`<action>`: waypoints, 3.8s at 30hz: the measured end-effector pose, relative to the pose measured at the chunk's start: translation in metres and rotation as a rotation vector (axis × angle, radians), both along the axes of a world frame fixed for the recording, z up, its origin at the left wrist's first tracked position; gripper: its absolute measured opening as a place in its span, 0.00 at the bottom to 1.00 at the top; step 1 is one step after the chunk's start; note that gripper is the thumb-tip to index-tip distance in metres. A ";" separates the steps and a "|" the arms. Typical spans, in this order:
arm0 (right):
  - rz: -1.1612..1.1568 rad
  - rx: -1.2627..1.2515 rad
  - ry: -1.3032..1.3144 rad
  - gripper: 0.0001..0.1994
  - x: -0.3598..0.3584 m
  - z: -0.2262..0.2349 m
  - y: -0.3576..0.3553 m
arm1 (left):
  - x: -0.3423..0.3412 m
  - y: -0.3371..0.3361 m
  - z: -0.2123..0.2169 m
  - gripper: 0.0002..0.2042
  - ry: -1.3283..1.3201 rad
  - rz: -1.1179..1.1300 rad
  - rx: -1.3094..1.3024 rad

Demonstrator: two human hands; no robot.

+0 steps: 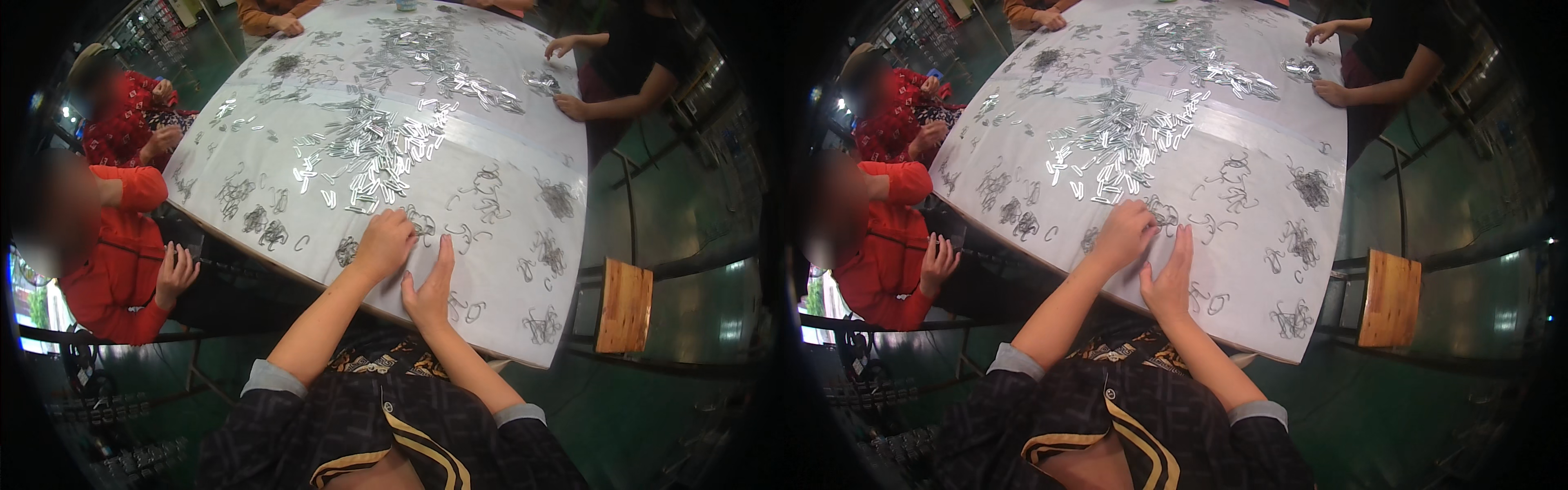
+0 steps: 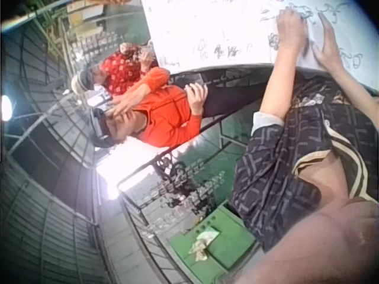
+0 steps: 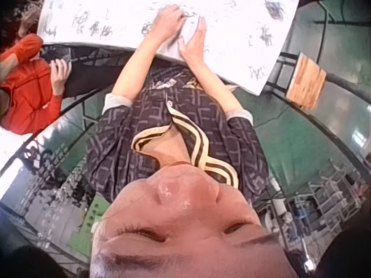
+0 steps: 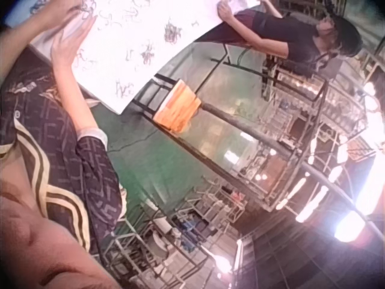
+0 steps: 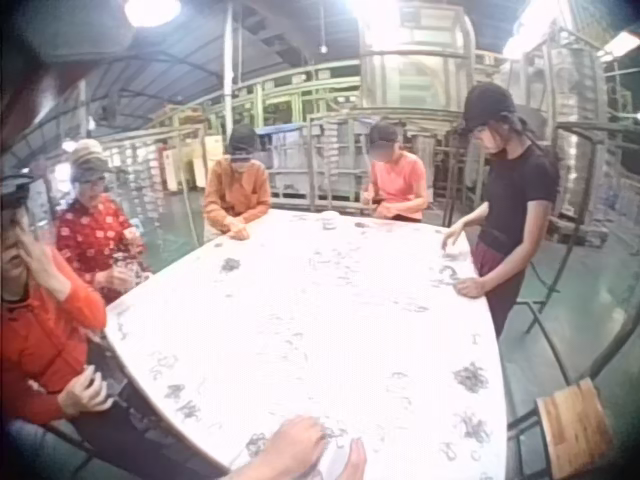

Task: The person sits at a large table in a workshop and assembles small metal keychains by hand. They pick up individual metal rings and hooks from a pile on the table, link them together, and place the finished units into a small pile. Other workers are visible around the table performing the same task.

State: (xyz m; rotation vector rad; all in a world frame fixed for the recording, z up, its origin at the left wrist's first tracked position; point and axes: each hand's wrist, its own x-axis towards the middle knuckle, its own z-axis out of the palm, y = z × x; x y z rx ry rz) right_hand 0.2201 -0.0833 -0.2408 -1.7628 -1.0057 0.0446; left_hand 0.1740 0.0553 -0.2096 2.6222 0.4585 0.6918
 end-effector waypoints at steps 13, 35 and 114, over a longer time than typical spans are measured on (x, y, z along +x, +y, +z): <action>0.029 -0.039 0.086 0.44 -0.001 -0.006 -0.005 | 0.026 -0.028 -0.019 0.06 0.282 0.080 0.453; 0.045 -0.063 0.059 0.43 0.000 0.004 -0.003 | -0.061 0.025 0.019 0.04 0.325 0.245 -0.274; 0.539 -0.102 0.710 0.07 -0.031 0.070 0.006 | -0.122 -0.054 0.037 0.04 -0.757 0.207 -1.345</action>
